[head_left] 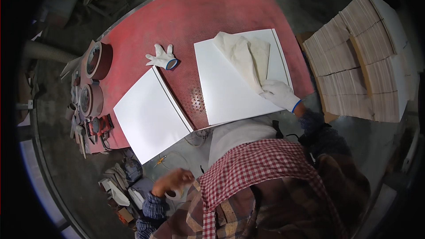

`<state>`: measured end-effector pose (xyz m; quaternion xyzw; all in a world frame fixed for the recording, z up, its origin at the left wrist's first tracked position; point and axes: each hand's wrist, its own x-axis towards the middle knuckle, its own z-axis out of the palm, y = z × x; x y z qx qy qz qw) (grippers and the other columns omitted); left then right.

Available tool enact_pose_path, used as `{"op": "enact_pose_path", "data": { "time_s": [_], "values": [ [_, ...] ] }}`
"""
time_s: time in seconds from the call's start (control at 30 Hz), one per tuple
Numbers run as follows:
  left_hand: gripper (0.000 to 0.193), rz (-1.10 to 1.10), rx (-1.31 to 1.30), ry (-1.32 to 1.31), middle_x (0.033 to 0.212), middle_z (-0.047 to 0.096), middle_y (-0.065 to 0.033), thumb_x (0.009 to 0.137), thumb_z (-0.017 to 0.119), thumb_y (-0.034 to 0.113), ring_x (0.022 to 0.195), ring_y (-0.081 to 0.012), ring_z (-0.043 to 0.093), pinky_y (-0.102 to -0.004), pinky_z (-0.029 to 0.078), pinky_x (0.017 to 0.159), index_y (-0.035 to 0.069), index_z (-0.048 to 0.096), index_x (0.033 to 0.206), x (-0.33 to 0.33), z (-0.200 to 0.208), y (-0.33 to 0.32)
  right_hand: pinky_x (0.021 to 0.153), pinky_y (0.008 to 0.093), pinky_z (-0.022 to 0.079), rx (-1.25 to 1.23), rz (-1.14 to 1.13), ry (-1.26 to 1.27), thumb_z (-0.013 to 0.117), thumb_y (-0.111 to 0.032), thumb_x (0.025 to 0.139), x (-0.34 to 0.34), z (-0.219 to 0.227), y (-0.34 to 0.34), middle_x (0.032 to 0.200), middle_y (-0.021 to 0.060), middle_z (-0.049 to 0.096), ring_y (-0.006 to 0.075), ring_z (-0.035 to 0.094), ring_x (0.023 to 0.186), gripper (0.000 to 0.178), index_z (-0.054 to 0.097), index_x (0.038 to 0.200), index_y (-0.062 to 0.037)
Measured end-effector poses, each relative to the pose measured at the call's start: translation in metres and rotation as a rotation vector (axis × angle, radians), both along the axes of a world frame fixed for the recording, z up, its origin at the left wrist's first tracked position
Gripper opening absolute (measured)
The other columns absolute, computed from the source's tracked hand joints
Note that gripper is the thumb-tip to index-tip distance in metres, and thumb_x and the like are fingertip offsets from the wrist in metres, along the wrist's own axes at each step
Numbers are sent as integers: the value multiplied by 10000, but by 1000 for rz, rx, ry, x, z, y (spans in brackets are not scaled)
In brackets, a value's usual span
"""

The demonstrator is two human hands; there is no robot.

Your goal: Cleaning and polishing white square furniture panels with a white cloth.

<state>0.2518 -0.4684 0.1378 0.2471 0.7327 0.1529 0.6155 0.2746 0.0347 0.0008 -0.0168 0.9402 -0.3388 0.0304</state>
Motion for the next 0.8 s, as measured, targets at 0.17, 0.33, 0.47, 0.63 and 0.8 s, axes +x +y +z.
{"op": "enact_pose_path", "data": {
  "time_s": [0.17, 0.33, 0.47, 0.63, 0.8],
  "values": [
    [194, 380, 431, 1071, 961, 723, -171, 869, 752, 99, 843, -343, 719, -422, 555, 726, 20, 700, 1037, -146, -69, 55, 886, 462, 506, 205, 363, -31, 634, -291, 899, 8, 17, 1, 1029, 133, 667, 356, 628, 1005, 298, 685, 1048, -38],
    [363, 557, 317, 1361, 1173, 632, -185, 853, 746, 101, 1058, -375, 656, -464, 551, 856, 58, 648, 1199, -232, -139, 125, 983, 430, 493, 110, 22, -187, 655, -300, 899, 9, 75, -25, 1208, 140, 664, 344, 621, 1138, 386, 672, 1173, -29],
    [367, 555, 72, 1481, 1237, 596, -187, 876, 717, 124, 1137, -437, 618, -515, 547, 886, 89, 650, 1235, -283, -183, 135, 1022, 382, 505, -62, -340, -112, 679, -201, 909, 25, 99, -37, 1350, 157, 651, 300, 652, 1206, 426, 651, 1290, -14],
    [273, 481, -125, 1335, 1193, 657, -190, 856, 709, 108, 1073, -428, 663, -525, 552, 858, 75, 702, 1126, -324, -189, 119, 975, 354, 533, -80, -388, 108, 679, -132, 913, 44, 85, -38, 1280, 165, 691, 282, 692, 1137, 341, 684, 1228, 1],
    [142, 679, 616, 1393, 942, 695, -201, 888, 702, 74, 810, -371, 701, -441, 553, 729, -1, 696, 1008, -294, -119, 144, 910, 337, 546, -295, -542, -124, 683, -195, 946, 12, 120, -72, 1138, 163, 736, 236, 711, 1032, 306, 710, 1172, 10]
  ]
}}
